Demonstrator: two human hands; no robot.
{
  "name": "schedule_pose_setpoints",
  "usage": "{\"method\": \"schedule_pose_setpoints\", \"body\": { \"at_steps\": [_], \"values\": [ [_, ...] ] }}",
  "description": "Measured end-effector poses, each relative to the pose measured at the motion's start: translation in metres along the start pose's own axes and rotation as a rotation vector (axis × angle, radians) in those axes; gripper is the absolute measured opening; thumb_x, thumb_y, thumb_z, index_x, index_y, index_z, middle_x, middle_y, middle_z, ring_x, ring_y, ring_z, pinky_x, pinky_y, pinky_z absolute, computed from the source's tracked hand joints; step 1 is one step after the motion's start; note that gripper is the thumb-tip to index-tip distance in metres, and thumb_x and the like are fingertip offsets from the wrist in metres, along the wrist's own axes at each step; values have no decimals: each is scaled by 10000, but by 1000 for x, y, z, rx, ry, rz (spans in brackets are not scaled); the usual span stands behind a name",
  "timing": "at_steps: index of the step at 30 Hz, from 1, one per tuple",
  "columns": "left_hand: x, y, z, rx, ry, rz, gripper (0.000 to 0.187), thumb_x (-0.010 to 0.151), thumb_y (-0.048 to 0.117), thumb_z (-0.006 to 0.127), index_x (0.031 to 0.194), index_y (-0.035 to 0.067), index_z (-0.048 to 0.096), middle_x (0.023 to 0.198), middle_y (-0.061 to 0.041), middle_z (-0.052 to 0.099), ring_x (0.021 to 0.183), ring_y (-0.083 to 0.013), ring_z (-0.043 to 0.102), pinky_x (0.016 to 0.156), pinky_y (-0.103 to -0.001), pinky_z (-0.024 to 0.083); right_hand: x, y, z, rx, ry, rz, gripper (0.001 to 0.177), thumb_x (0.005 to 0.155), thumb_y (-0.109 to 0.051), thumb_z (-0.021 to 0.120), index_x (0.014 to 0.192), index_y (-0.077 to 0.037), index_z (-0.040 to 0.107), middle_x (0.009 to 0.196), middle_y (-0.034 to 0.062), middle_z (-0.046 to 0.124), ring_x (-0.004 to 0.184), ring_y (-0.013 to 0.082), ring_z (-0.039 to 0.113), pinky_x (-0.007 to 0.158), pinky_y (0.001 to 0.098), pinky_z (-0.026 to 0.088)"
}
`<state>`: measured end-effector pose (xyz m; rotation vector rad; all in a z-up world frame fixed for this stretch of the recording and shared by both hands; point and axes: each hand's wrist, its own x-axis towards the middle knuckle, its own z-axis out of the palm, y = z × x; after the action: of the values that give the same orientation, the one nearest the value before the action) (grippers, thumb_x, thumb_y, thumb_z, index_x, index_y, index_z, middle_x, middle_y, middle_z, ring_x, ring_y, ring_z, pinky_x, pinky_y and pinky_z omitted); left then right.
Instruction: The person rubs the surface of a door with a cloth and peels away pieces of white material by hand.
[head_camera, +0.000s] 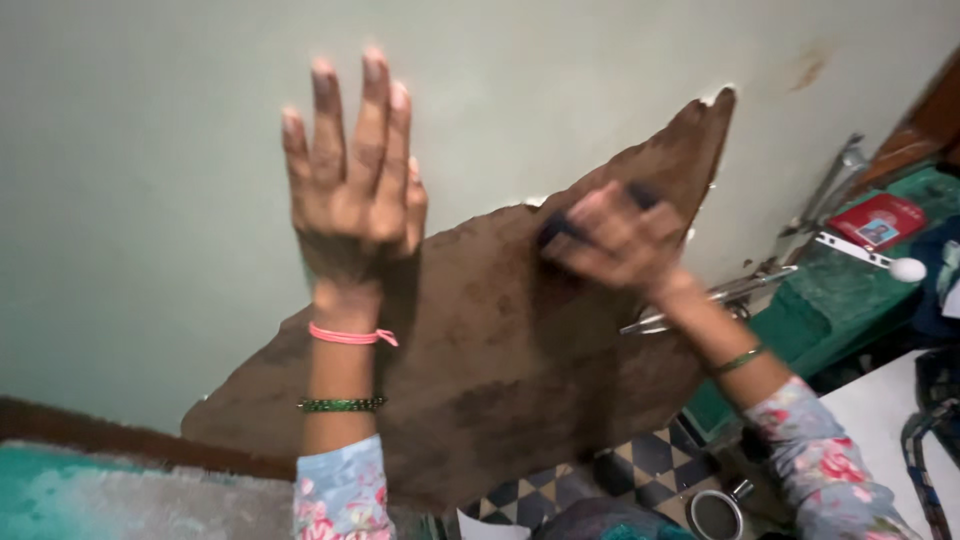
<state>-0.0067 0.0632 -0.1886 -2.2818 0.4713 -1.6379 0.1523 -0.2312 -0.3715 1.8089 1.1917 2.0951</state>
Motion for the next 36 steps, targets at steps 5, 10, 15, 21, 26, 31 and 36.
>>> {"method": "schedule_pose_setpoints", "body": {
  "at_steps": [5,10,15,21,26,31,36],
  "values": [
    [-62,28,21,74,-80,-152,446,1168,209,490,1585,52,512,1686,-66,365,1580,-361,236,1324,-528,106,19,46,-20,224,50,679,690,1054,-651,467,1620,-261,405,1690,215,223,1598,421,218,1262,565,170],
    [-120,58,50,142,-61,-179,494,1176,303,483,1609,66,459,1699,-79,311,1587,-378,191,1312,-555,85,23,-28,-7,225,142,886,760,1024,-717,353,1682,-342,289,1752,123,137,1614,372,178,1266,573,201],
    [-158,68,72,108,-7,-172,478,1168,332,495,1595,117,480,1685,-53,340,1590,-359,212,1322,-551,95,-27,-133,5,252,62,852,747,983,-690,395,1623,-306,363,1694,196,200,1585,445,230,1263,703,130],
    [-203,74,83,132,-57,-84,467,1169,295,523,1606,134,483,1692,-34,352,1599,-333,191,1327,-546,68,-105,-256,18,299,-118,531,635,967,-618,594,1519,-310,541,1660,239,281,1547,430,267,1234,620,95],
    [-229,62,76,102,-114,14,479,1126,274,494,1593,173,522,1681,16,370,1595,-283,227,1328,-502,76,-106,-260,5,373,-229,504,613,993,-627,552,1513,-301,563,1646,260,300,1549,428,256,1223,589,-8],
    [-234,30,57,-5,-118,34,459,1131,241,495,1577,143,538,1661,-17,410,1583,-281,272,1326,-493,98,-13,-197,2,372,-131,542,657,1071,-628,571,1597,-277,394,1651,291,316,1578,432,269,1257,585,37],
    [-244,-25,37,-18,-95,-199,477,1148,194,447,1605,60,434,1680,-108,345,1584,-409,175,1321,-573,56,91,-165,10,383,31,667,809,1011,-726,415,1618,-204,300,1645,268,272,1562,443,245,1232,549,46]
  ]
}}
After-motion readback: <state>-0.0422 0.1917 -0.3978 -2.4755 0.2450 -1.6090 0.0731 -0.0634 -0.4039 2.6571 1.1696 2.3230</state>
